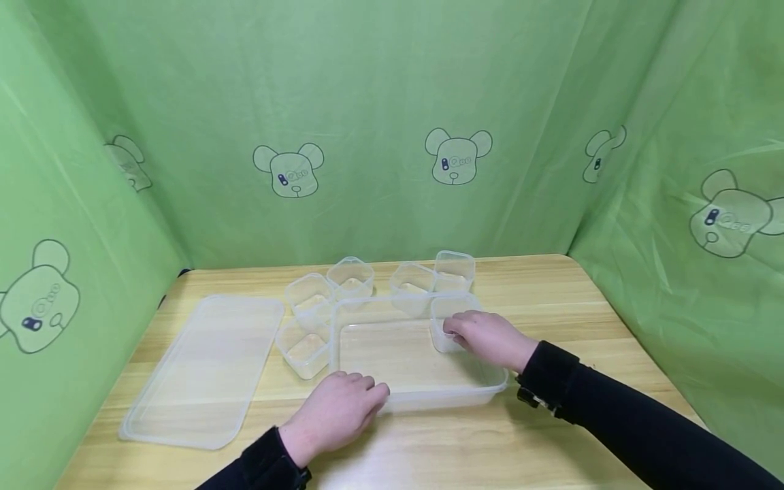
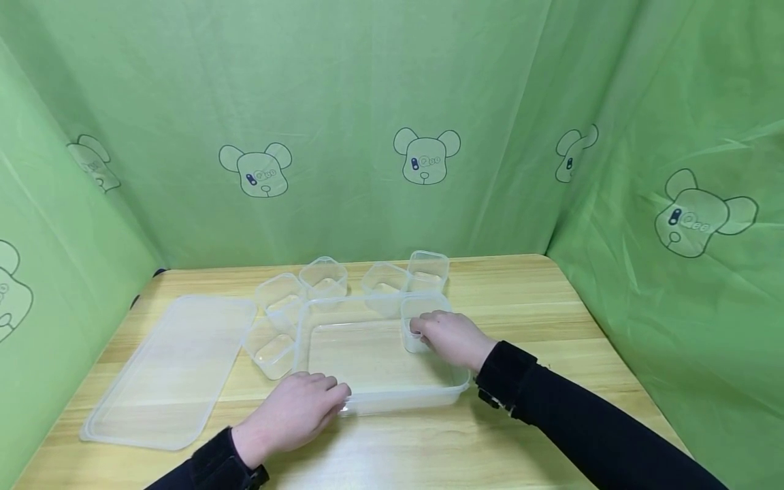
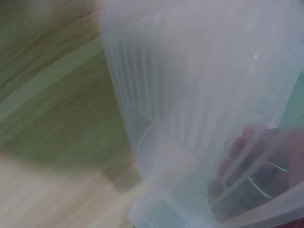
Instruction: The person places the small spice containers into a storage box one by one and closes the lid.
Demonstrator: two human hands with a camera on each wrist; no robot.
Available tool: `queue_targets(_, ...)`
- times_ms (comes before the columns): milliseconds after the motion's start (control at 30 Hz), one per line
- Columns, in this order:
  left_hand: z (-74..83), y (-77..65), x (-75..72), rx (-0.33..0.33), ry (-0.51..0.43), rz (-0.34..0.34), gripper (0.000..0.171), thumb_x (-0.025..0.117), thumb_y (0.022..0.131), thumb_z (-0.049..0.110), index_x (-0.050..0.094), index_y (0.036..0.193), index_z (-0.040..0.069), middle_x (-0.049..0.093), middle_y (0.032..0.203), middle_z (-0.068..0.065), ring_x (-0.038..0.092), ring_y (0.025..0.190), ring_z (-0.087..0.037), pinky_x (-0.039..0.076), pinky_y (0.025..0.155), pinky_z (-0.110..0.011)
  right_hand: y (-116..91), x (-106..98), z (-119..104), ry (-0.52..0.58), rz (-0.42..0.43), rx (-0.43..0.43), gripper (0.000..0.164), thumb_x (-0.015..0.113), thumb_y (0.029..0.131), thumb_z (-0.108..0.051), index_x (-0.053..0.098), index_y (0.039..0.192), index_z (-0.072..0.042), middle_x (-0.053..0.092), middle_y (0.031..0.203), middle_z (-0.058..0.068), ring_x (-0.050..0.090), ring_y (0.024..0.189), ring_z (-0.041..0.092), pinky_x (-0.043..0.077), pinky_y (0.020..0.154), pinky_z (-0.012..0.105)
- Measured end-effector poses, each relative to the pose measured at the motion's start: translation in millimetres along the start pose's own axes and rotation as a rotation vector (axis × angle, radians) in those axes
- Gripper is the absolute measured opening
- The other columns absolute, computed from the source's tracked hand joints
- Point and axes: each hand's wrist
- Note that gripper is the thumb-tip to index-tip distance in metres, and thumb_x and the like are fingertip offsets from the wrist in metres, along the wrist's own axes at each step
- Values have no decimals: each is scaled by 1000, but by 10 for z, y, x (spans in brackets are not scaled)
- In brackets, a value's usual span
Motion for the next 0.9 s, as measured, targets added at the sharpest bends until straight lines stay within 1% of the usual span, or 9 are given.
queue_targets(133, 0, 3, 2, -1, 2, -6, 10, 59, 99, 30, 55, 96, 22, 54, 76, 9, 54, 67, -9, 42, 58, -24, 4, -2, 1, 6, -5, 3, 30, 69, 87, 3, 51, 78, -19, 45, 73, -10, 46, 69, 11, 44, 61, 28)
queue_targets(200, 1, 5, 0, -1, 2, -6, 10, 59, 99, 30, 55, 95, 22, 54, 76, 10, 54, 67, -8, 42, 58, -24, 6, -5, 2, 14, -14, 5, 31, 70, 86, 4, 51, 78, -19, 46, 74, -10, 47, 69, 11, 45, 62, 29)
queue_targets(400, 3, 6, -16, -4, -1, -7, 10, 60, 99, 30, 55, 95, 22, 54, 75, 10, 54, 67, -8, 43, 58, -24, 14, -28, -10, 34, -22, 1, 23, 75, 83, 1, 58, 83, -15, 56, 79, -7, 55, 75, 12, 51, 68, 34)
queue_targets(600, 4, 7, -20, -2, -3, -5, 10, 60, 99, 29, 55, 95, 22, 54, 75, 10, 54, 67, -8, 42, 58, -24, 9, -56, -16, 41, -11, -10, 19, 76, 84, 0, 62, 87, -13, 61, 82, -5, 61, 78, 14, 54, 71, 36)
queue_targets(767, 3, 4, -11, 0, -3, 5, 11, 61, 98, 29, 54, 94, 22, 52, 74, 10, 53, 66, -8, 40, 56, -23, 18, -124, -43, 55, -7, 3, 15, 75, 85, -2, 65, 89, -12, 63, 84, -4, 63, 80, 15, 55, 72, 35)
queue_targets(900, 0, 3, -4, -1, -1, 4, 10, 60, 99, 30, 55, 95, 22, 53, 74, 10, 54, 66, -9, 41, 57, -24, 37, -191, -41, 62, 9, -10, 14, 76, 85, -4, 66, 90, -13, 64, 86, -3, 62, 80, 14, 55, 72, 34)
Point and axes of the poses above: each hand's wrist, its own y-axis towards the middle knuckle, its own x-axis out of the palm, z = x × y
